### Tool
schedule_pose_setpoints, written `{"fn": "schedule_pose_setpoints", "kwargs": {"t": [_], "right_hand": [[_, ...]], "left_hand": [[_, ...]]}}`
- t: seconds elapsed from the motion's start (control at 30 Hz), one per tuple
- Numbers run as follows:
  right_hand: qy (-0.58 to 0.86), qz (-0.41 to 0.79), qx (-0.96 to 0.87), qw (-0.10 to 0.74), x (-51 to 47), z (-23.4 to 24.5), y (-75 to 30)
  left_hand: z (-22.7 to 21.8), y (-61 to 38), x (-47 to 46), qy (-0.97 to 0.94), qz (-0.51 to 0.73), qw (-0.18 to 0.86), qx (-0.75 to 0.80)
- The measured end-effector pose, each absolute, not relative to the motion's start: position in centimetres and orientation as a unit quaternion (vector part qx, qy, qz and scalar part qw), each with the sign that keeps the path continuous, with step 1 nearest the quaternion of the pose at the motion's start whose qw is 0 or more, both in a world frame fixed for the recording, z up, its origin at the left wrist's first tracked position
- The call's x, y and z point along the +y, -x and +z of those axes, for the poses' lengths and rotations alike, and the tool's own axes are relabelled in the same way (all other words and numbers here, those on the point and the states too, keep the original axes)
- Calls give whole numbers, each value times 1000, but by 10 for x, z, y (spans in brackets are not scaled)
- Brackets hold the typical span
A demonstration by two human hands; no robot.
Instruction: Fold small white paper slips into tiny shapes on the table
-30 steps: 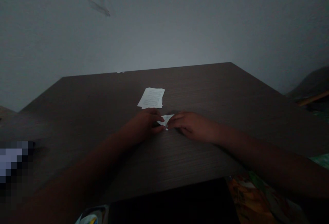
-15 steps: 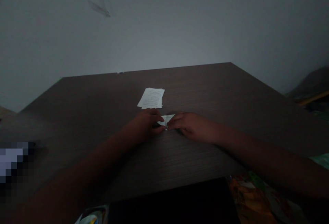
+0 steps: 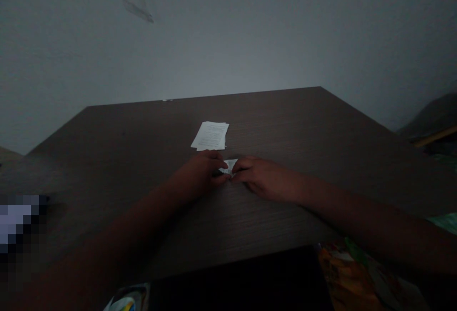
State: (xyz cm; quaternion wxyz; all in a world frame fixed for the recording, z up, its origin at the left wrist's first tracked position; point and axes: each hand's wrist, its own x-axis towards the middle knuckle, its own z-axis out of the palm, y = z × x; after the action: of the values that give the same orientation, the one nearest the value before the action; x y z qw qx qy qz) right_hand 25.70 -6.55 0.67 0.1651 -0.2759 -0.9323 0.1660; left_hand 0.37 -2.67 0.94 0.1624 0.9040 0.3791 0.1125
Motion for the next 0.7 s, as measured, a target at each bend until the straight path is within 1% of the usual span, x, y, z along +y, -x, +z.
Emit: {"fn": "schedule_pose_setpoints", "kwargs": {"t": [0.23,0.5,0.7], "right_hand": [[267,177,-926,201,-65,2,-260],[279,171,-925,194,-63,2,-260],[281,182,-927,169,-66,11,-260]], "left_hand": [[13,-5,-31,-906,115,179,367],[16,-3,-28,-917,98,173,347],[16,-2,-29,-918,98,186,336]]}}
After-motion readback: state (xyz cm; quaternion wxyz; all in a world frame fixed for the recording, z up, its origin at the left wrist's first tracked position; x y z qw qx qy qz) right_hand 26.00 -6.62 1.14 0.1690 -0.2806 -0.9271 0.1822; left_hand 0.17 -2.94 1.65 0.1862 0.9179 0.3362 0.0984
